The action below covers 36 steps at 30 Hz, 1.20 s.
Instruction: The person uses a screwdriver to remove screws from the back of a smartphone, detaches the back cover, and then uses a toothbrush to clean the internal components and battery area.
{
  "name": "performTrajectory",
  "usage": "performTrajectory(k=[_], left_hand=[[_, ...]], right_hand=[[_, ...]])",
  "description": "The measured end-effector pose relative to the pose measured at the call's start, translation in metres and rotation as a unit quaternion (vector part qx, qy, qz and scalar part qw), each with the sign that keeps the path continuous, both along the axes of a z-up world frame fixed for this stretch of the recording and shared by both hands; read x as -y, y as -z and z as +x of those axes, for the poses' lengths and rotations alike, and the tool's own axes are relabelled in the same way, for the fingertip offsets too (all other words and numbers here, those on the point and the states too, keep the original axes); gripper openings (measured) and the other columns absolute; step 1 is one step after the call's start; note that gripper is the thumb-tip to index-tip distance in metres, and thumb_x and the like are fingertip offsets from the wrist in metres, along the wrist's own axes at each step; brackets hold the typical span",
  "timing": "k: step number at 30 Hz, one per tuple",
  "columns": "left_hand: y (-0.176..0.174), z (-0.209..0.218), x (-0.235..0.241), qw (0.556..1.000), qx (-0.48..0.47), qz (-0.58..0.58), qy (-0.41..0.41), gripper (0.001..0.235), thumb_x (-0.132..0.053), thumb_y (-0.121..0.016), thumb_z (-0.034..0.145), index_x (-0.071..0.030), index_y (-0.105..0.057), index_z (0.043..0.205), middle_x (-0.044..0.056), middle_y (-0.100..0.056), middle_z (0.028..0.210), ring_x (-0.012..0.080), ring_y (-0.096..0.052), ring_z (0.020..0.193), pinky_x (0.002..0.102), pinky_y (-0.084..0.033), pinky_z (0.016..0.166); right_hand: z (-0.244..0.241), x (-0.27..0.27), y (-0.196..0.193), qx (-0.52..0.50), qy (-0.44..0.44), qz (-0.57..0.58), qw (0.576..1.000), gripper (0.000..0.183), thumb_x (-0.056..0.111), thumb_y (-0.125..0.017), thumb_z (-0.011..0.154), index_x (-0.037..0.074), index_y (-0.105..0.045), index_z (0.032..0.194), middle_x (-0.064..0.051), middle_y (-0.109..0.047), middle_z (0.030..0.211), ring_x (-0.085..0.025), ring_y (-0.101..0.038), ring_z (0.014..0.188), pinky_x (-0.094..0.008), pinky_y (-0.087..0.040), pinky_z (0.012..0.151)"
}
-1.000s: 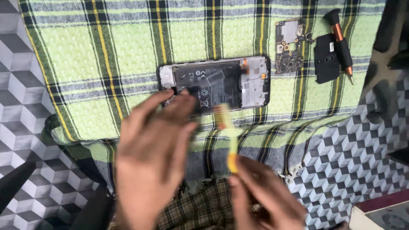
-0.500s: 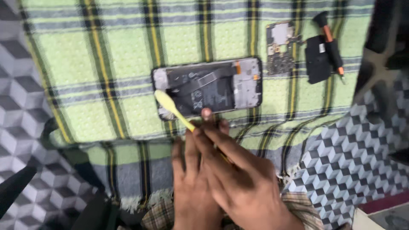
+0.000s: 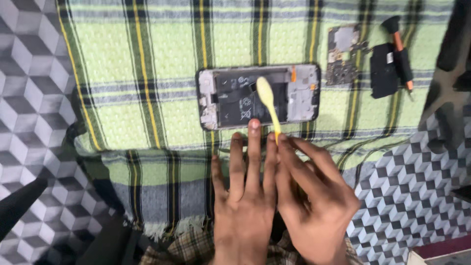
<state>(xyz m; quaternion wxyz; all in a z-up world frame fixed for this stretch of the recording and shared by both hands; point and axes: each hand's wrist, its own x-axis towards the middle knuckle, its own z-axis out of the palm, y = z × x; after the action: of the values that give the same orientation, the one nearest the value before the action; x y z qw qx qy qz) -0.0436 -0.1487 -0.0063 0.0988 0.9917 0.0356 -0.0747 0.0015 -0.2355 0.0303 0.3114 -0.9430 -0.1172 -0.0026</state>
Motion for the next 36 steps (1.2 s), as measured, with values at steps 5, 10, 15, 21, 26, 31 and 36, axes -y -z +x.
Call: performTrajectory(k=[5, 10, 15, 21, 26, 31, 36], left_hand=[[0.001, 0.003, 0.006, 0.999, -0.026, 0.039, 0.011, 0.064, -0.022, -0.052, 0.096, -0.013, -0.033, 0.157, 0.018, -0.015, 0.165, 0.0374, -0.03, 0.145, 0.057, -0.042, 0.11], [0.002, 0.001, 0.007, 0.997, -0.069, 0.034, 0.023, 0.07, -0.028, -0.051, 0.096, -0.014, -0.03, 0.161, 0.019, -0.013, 0.168, 0.0402, -0.028, 0.148, 0.059, -0.043, 0.11], [0.005, 0.004, 0.007, 0.999, -0.028, 0.045, 0.005, 0.065, -0.025, -0.051, 0.097, -0.02, -0.034, 0.159, 0.012, -0.014, 0.169, 0.0336, -0.03, 0.145, 0.057, -0.044, 0.107], [0.01, -0.008, 0.01, 0.999, -0.008, 0.048, 0.0, 0.055, -0.021, -0.05, 0.1, -0.016, -0.045, 0.154, 0.015, -0.02, 0.167, 0.0335, -0.033, 0.146, 0.056, -0.045, 0.109], [0.007, 0.001, 0.011, 0.999, 0.019, 0.04, -0.017, 0.053, -0.018, -0.051, 0.099, -0.015, -0.049, 0.152, 0.014, -0.026, 0.166, 0.0345, -0.034, 0.145, 0.056, -0.046, 0.109], [0.009, -0.004, 0.012, 0.999, 0.024, 0.04, -0.018, 0.051, -0.018, -0.049, 0.101, -0.014, -0.05, 0.152, 0.015, -0.03, 0.165, 0.0348, -0.037, 0.144, 0.057, -0.046, 0.108], [0.002, 0.004, 0.01, 0.997, 0.049, 0.048, -0.025, 0.049, -0.022, -0.049, 0.103, -0.014, -0.051, 0.151, 0.015, -0.035, 0.163, 0.0325, -0.044, 0.141, 0.055, -0.048, 0.106]], right_hand=[[-0.002, 0.005, 0.004, -0.005, 0.013, -0.023, 1.0, 0.032, -0.005, -0.076, 0.085, 0.001, -0.076, 0.116, -0.015, -0.075, 0.116, -0.011, -0.068, 0.062, -0.025, -0.052, 0.051], [-0.005, 0.008, 0.011, 0.01, 0.001, -0.017, 1.0, 0.028, -0.003, -0.073, 0.091, 0.002, -0.076, 0.118, -0.017, -0.074, 0.119, -0.022, -0.079, 0.091, -0.027, -0.063, 0.064], [-0.001, 0.003, 0.009, 0.018, -0.011, 0.007, 1.0, 0.03, 0.001, -0.07, 0.091, 0.0, -0.074, 0.121, -0.018, -0.073, 0.121, -0.029, -0.078, 0.103, -0.033, -0.066, 0.077], [-0.001, 0.002, 0.012, -0.023, 0.017, 0.0, 1.0, 0.028, 0.001, -0.072, 0.09, 0.001, -0.075, 0.118, -0.018, -0.074, 0.119, -0.024, -0.079, 0.091, -0.031, -0.063, 0.064], [0.007, 0.004, 0.009, 0.017, -0.026, 0.017, 0.999, 0.031, 0.0, -0.071, 0.091, -0.001, -0.072, 0.122, -0.017, -0.073, 0.121, -0.029, -0.078, 0.106, -0.032, -0.066, 0.078], [0.002, 0.004, 0.012, -0.005, -0.006, 0.014, 1.0, 0.032, -0.001, -0.072, 0.089, -0.001, -0.073, 0.12, -0.019, -0.073, 0.119, -0.026, -0.079, 0.098, -0.03, -0.064, 0.07], [0.004, 0.002, 0.012, 0.052, -0.013, 0.002, 0.999, 0.026, 0.0, -0.074, 0.09, -0.002, -0.074, 0.116, -0.018, -0.073, 0.118, -0.026, -0.079, 0.099, -0.031, -0.064, 0.075]])
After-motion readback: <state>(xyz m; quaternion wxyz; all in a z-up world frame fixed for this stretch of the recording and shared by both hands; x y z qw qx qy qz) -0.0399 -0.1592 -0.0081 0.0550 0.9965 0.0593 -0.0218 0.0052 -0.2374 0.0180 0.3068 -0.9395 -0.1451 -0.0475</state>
